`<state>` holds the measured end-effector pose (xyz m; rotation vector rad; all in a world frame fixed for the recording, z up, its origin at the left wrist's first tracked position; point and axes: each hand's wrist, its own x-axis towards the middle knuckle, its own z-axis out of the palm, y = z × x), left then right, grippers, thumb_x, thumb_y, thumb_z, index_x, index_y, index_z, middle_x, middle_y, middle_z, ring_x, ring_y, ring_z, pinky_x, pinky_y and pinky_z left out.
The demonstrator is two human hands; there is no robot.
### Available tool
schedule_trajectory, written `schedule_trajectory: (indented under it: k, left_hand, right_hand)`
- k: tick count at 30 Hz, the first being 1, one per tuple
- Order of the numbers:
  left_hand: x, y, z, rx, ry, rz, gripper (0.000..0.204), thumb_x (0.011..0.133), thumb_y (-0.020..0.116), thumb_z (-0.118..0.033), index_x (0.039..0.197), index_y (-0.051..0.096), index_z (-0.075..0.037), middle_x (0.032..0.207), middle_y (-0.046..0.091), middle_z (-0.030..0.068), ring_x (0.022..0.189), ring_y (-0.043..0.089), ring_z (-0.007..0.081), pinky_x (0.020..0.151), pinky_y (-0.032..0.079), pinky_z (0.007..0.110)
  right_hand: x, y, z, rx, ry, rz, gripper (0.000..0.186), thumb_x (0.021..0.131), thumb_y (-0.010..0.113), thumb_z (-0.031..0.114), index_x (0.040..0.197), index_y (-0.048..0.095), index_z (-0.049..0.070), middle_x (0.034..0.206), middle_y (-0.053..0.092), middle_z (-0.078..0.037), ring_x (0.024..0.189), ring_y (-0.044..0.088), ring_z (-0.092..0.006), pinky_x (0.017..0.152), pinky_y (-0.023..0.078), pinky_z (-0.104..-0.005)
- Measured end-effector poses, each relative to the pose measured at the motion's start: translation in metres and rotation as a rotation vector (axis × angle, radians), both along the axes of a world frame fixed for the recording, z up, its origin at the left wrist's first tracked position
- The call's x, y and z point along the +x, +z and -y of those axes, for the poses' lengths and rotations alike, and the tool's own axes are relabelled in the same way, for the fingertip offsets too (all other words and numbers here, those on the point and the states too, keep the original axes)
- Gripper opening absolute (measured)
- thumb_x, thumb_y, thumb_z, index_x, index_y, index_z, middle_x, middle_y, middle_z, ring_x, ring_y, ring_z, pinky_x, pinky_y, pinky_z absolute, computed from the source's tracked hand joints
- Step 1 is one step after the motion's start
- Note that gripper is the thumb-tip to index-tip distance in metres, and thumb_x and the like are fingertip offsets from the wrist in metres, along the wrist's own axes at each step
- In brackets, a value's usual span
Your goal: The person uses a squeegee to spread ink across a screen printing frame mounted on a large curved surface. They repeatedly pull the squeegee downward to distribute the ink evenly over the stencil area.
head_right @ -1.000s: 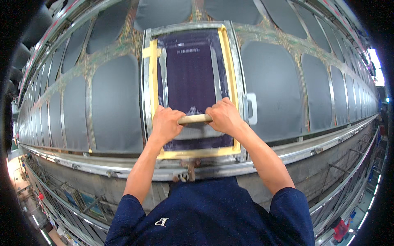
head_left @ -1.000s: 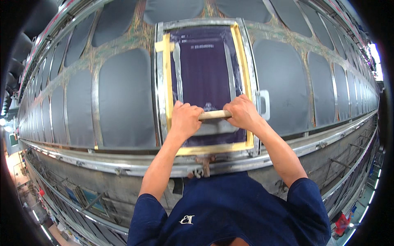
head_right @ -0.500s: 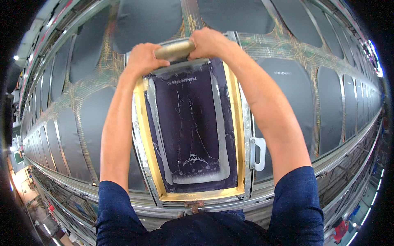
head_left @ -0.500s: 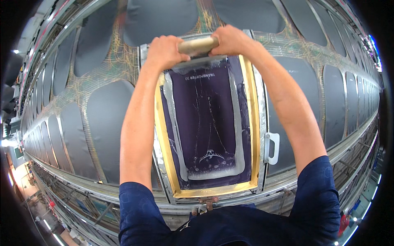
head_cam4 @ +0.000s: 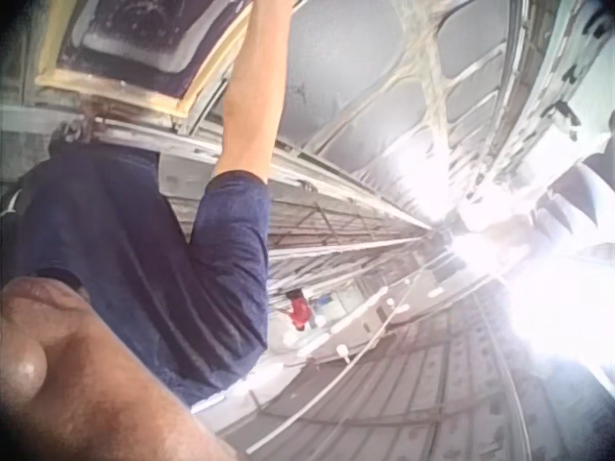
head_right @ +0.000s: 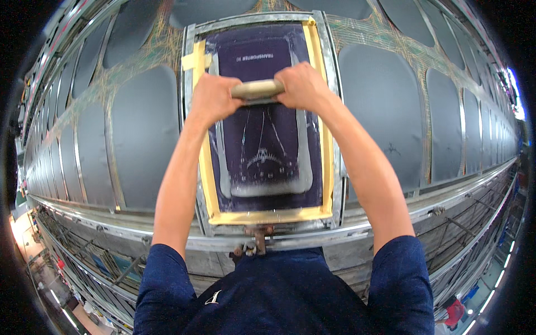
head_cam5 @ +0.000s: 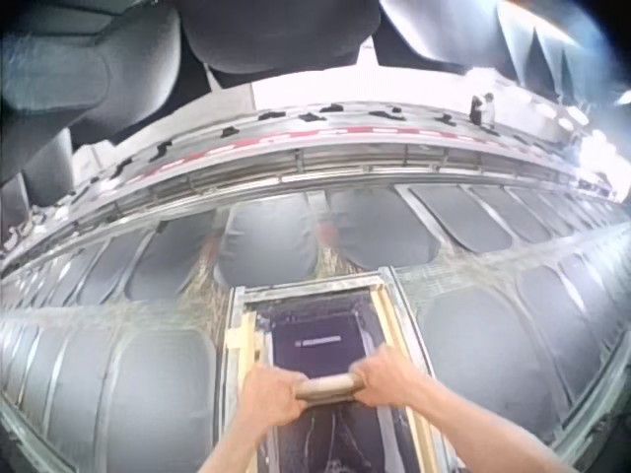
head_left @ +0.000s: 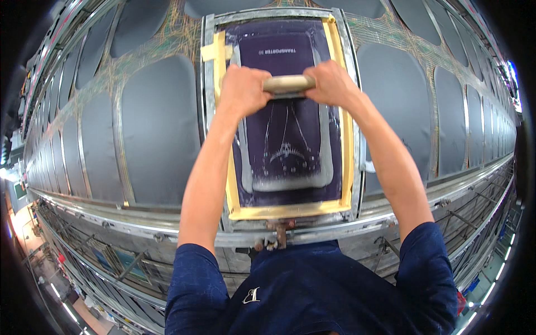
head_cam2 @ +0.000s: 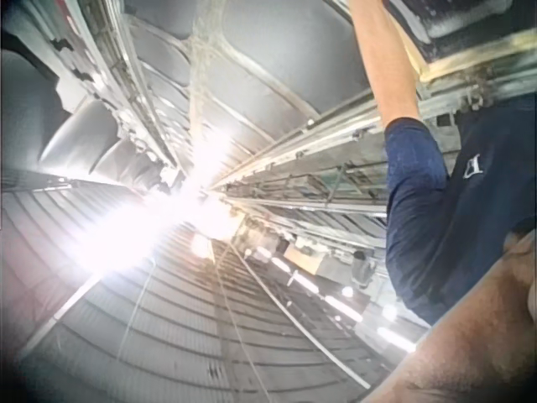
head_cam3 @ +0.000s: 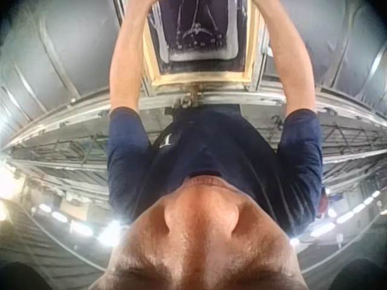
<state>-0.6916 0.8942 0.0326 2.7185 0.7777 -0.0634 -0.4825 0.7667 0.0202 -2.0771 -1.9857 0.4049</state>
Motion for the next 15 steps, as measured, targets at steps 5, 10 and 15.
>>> schedule_trajectory:
  k: [5, 10, 15]
  left_hand:
    - [-0.102, -0.017, 0.144, 0.036, -0.062, 0.202, 0.018, 0.066, 0.081, -0.017, 0.083, 0.075, -0.017, 0.078, 0.072, 0.0036, 0.075, 0.067, 0.0255, 0.079, 0.044, 0.041]
    - [-0.14, -0.017, 0.212, 0.13, 0.003, 0.335, 0.035, 0.059, 0.082, -0.009, 0.093, 0.074, -0.015, 0.091, 0.072, -0.0019, 0.084, 0.062, 0.0222, 0.083, 0.042, 0.039]
    - [-0.146, -0.009, 0.221, 0.136, -0.045, 0.244, 0.039, 0.06, 0.078, -0.01, 0.097, 0.072, -0.015, 0.095, 0.069, -0.0017, 0.091, 0.061, 0.0217, 0.086, 0.042, 0.04]
  right_hand:
    - [-0.095, 0.004, 0.143, 0.02, 0.041, -0.019, 0.015, 0.069, 0.078, 0.017, 0.076, 0.068, 0.009, 0.072, 0.067, -0.013, 0.079, 0.067, -0.0342, 0.082, 0.05, -0.0459]
    - [-0.113, 0.028, 0.195, -0.007, -0.091, -0.359, 0.04, 0.076, 0.085, 0.035, 0.101, 0.075, 0.004, 0.096, 0.074, -0.015, 0.101, 0.067, -0.0323, 0.092, 0.05, -0.0461]
    - [-0.018, -0.018, 0.19, 0.46, -0.833, 0.198, 0.038, 0.094, 0.071, 0.043, 0.108, 0.073, 0.007, 0.107, 0.074, -0.02, 0.107, 0.065, -0.0394, 0.094, 0.051, -0.0463]
